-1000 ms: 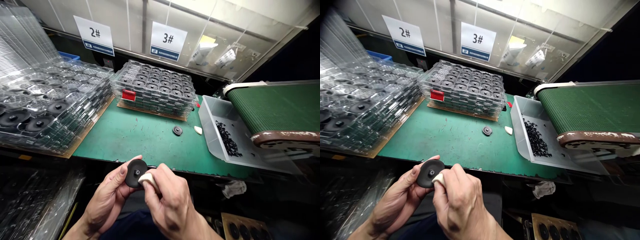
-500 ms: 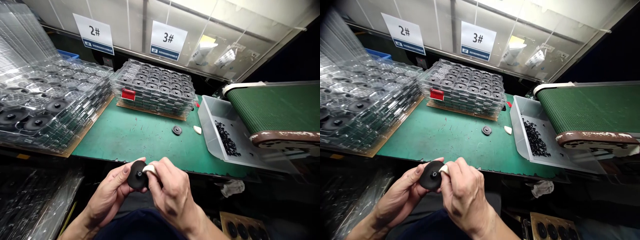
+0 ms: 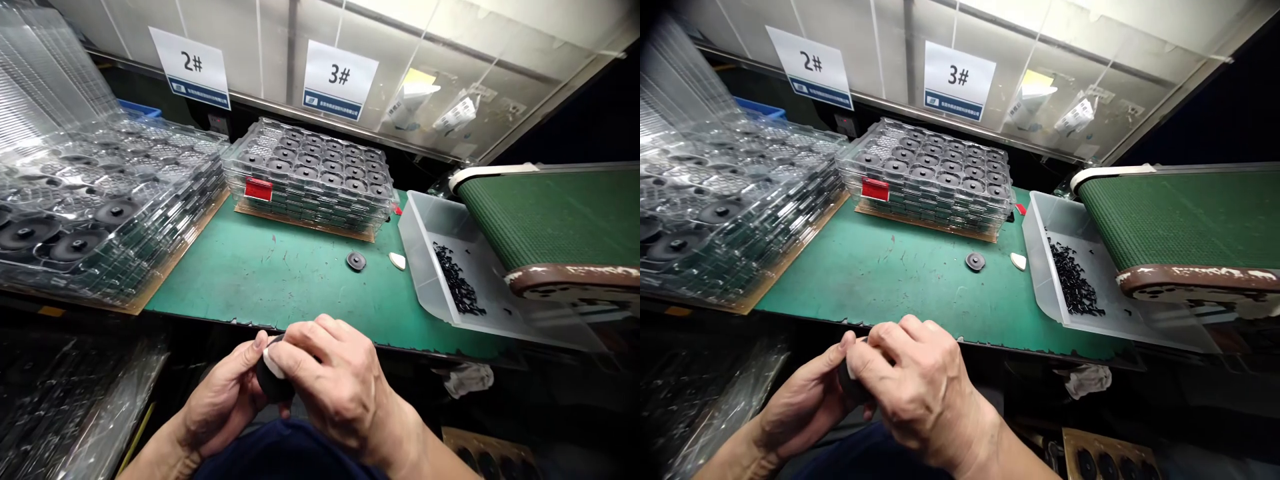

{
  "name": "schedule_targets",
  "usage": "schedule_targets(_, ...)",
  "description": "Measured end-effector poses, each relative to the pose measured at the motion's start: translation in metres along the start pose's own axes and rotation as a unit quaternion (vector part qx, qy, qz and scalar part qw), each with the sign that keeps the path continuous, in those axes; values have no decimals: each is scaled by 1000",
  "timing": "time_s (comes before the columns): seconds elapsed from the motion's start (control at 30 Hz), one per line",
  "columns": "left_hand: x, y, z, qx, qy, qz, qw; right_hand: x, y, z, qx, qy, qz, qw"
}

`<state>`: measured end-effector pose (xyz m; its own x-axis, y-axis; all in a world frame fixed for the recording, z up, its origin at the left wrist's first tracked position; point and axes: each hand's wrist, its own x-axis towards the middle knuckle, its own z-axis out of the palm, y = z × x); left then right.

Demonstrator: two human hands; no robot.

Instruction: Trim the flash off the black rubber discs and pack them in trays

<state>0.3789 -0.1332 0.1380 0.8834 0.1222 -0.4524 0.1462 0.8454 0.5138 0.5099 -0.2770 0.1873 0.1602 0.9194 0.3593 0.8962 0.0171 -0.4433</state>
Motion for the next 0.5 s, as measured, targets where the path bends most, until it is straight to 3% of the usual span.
schedule_targets(0.1, 2, -1, 0, -2, 29, 36, 999, 2, 3, -1, -11, 30, 46, 998)
schedule_targets(0.27, 2, 1, 5, -13, -1, 42, 999, 3, -1, 1, -5, 51, 32, 998)
schedule_targets(0.4, -2, 8, 6, 0, 57, 101, 993, -4, -4, 7, 23, 70, 136, 988)
schedule_targets(0.5, -2, 9, 1, 27, 41, 82, 995, -6, -4, 8, 29, 56, 143, 988)
